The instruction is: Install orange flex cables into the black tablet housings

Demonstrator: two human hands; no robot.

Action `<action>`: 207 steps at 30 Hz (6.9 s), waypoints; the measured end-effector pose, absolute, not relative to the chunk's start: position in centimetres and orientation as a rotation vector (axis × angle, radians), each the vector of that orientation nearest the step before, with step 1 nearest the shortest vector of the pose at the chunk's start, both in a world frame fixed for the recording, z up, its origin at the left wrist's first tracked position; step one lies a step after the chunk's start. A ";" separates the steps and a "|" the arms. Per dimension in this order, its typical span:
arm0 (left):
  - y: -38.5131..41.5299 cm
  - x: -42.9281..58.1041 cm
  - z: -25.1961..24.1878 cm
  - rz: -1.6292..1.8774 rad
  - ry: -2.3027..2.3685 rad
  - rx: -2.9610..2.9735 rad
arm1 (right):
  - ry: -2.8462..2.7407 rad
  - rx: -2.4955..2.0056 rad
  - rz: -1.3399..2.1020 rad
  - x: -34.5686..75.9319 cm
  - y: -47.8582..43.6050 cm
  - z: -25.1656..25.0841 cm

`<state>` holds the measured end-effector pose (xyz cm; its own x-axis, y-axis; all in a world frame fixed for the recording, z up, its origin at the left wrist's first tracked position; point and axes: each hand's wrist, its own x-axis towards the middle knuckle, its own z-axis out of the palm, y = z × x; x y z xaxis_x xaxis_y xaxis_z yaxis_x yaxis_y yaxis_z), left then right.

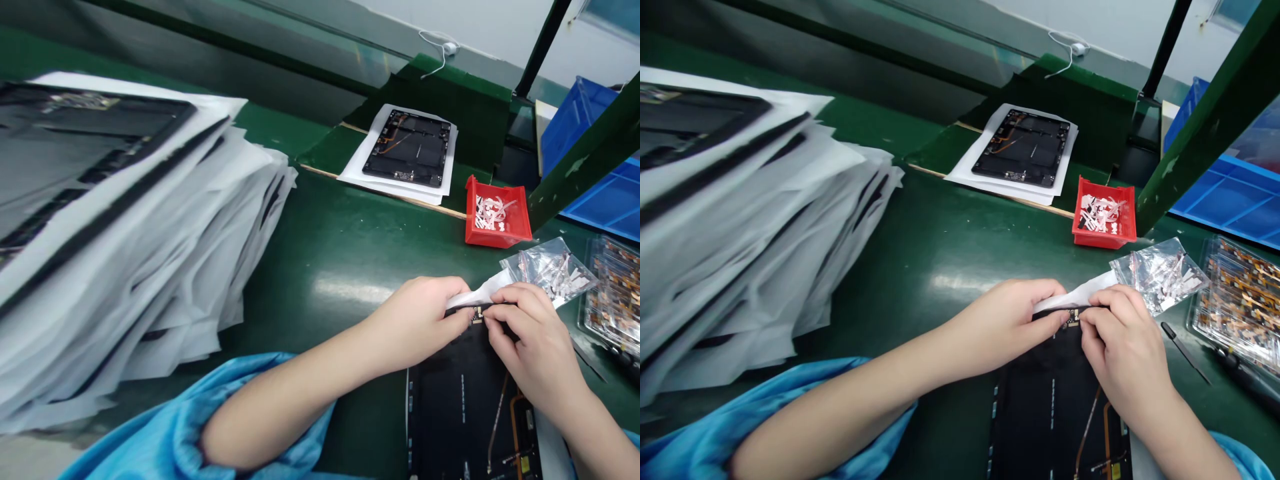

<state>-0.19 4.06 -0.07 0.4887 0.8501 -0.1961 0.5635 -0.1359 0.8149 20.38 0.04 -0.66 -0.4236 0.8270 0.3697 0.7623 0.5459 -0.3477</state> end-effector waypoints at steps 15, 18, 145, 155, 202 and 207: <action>3.9 -0.1 0.0 0.382 1.218 1.828 | -2.200 -1.355 0.118 19.9 -0.4 -1.0; 4.0 0.0 -0.1 0.358 1.229 1.843 | -2.214 -1.363 0.126 20.0 -0.4 -1.4; 3.5 0.3 0.4 0.331 1.234 1.860 | -1.735 -1.649 0.971 20.4 0.3 -1.0; 3.5 0.2 0.5 0.342 1.200 1.842 | -1.386 -1.589 1.368 20.9 0.6 -1.1; 3.2 0.4 0.6 0.358 1.156 1.727 | -1.177 -1.612 1.735 20.9 1.4 0.4; 3.1 0.4 0.5 0.341 1.174 1.739 | -1.146 -1.590 1.762 21.0 1.3 0.3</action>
<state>0.38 3.06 0.54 0.4949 0.8263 -0.2688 0.5535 -0.0614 0.8306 20.97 1.32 0.31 -0.1925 0.8158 -0.5454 0.1674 -0.5204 -0.8374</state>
